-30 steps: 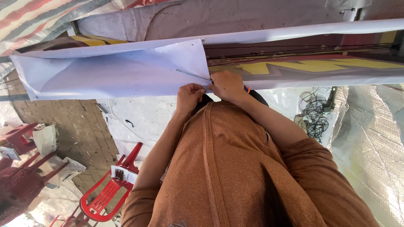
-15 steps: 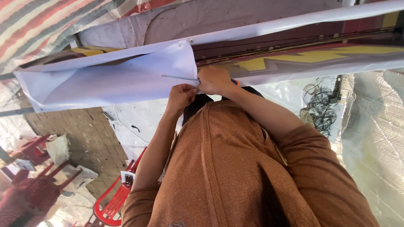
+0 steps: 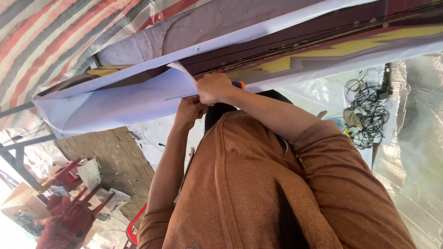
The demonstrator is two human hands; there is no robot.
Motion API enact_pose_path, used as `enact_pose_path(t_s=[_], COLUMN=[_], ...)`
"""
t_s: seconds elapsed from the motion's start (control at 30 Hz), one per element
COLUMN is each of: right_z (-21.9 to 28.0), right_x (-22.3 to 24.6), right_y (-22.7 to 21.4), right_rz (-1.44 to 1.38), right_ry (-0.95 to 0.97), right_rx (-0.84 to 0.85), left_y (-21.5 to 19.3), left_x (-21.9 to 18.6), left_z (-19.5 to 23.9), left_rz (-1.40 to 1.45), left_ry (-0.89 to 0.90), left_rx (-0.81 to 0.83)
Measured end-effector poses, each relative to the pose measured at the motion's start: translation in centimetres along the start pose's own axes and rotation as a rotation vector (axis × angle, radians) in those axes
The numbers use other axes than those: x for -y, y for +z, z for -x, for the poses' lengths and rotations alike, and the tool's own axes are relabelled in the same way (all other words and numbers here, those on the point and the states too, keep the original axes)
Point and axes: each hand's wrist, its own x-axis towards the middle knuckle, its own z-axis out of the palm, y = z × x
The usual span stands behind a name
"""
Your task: Fastening the edges of a vinyl banner into a frame using a screwdriver to tuck the material into a groove.
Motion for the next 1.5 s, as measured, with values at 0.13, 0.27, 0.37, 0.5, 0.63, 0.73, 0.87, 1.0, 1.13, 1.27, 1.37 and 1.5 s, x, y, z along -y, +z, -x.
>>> enact_pose_path(t_s=[0.13,0.27,0.37,0.5,0.63,0.73,0.87,1.0,1.13,1.27,1.37,1.5], right_z=[0.9,2.5,3.4,4.3,3.5,4.0,4.6,4.4,3.9,4.1,4.0,4.3], right_x=[-0.5,-2.9,-3.7,-3.8,-4.9,-5.1,-5.4,-5.9,-6.0,-6.0,-6.4,-6.2], right_y=[-0.6,-0.4,-0.2,-0.9,1.0,1.1,1.1,1.6,2.2,1.9,2.0,1.8], right_rz=[-0.009,-0.038,-0.055,-0.072,-0.025,-0.046,-0.029,-0.015,0.050,0.038,0.053,0.067], right_ry=[0.017,0.016,0.024,0.008,0.016,-0.053,-0.149,-0.165,-0.157,-0.159,-0.185,-0.132], right_rx=[-0.001,-0.071,-0.089,-0.122,-0.163,-0.189,-0.305,-0.355,-0.379,-0.384,-0.373,-0.335], left_y=[1.0,1.4,2.0,2.6,3.5,3.5,3.9,4.7,4.7,4.5,4.6,4.7], left_x=[-2.4,-3.0,-2.5,-1.6,-2.8,-1.8,-2.3,-3.9,-5.1,-6.3,-5.9,-4.3], left_z=[1.6,2.2,2.1,2.0,3.2,2.6,2.7,3.6,4.5,5.1,5.2,5.1], left_rz=[-0.007,0.019,0.027,0.021,-0.016,-0.063,-0.185,-0.323,-0.366,-0.418,-0.480,-0.417], left_ry=[0.005,0.033,0.063,0.100,0.106,0.111,0.114,0.089,0.093,0.105,0.116,0.189], left_rx=[-0.017,-0.001,-0.018,-0.082,-0.129,-0.163,-0.193,-0.238,-0.235,-0.244,-0.256,-0.246])
